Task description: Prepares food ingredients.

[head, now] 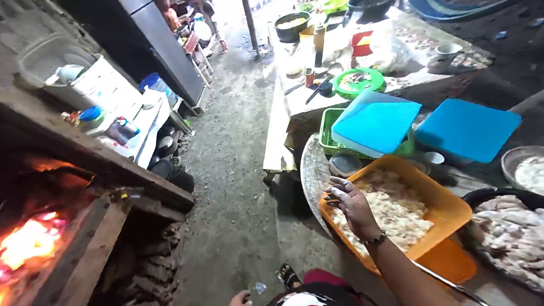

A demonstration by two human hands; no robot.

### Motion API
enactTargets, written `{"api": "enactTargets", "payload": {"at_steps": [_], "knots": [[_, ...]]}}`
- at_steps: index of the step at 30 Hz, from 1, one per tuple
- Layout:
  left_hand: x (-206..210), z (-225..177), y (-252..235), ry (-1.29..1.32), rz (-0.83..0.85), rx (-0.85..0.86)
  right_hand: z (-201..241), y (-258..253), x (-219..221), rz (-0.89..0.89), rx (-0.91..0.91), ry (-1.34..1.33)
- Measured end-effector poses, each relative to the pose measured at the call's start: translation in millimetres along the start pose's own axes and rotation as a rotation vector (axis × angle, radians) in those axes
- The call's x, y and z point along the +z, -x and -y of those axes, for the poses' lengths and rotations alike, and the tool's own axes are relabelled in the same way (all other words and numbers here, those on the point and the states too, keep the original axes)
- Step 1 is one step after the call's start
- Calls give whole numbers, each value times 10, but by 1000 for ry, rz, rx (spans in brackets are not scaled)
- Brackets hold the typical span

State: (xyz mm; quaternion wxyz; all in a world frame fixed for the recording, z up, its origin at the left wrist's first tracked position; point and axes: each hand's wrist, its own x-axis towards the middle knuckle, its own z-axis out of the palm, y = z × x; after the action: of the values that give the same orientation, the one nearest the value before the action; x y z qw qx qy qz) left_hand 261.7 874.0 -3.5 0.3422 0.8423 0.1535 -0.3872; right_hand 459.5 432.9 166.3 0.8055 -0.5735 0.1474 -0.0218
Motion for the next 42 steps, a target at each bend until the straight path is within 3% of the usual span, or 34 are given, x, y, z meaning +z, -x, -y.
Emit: {"api": "enactTargets", "payload": {"at_steps": [3, 10, 14, 17, 20, 24, 27, 32, 37, 42], "knots": [[-926, -299, -538, -81, 90, -115, -52, -81, 366, -81, -7, 43], [-2933, -816, -1766, -109, 37, 11, -131, -883, 1292, -227, -40, 103], [-3979, -963, -2583, -122, -16, 35, -63, -1770, 1992, -232, -102, 165], [-4655, -950, -3037, -42, -90, -20, -2, -2736, 2679, -209, -120, 205], [-5186, -729, -3303, -7, -106, -121, 55, -3591, 3570, -88, -69, 182], [-5671, -380, -3719, 90, -53, -231, 202, -4402, 4776, 183, -215, 157], [-6046, -208, -3989, 184, -17, -344, 73, -4978, 5455, 313, -211, 167], [-7067, -314, -4781, 286, -37, -328, -312, -6008, 6351, 281, -114, 224], [-8780, -717, -5717, 250, -52, -252, -757, -7178, 7057, 142, 9, 344], [-10709, -1362, -6335, 656, -404, -44, -921, -8146, 7716, 83, 143, 477]]}}
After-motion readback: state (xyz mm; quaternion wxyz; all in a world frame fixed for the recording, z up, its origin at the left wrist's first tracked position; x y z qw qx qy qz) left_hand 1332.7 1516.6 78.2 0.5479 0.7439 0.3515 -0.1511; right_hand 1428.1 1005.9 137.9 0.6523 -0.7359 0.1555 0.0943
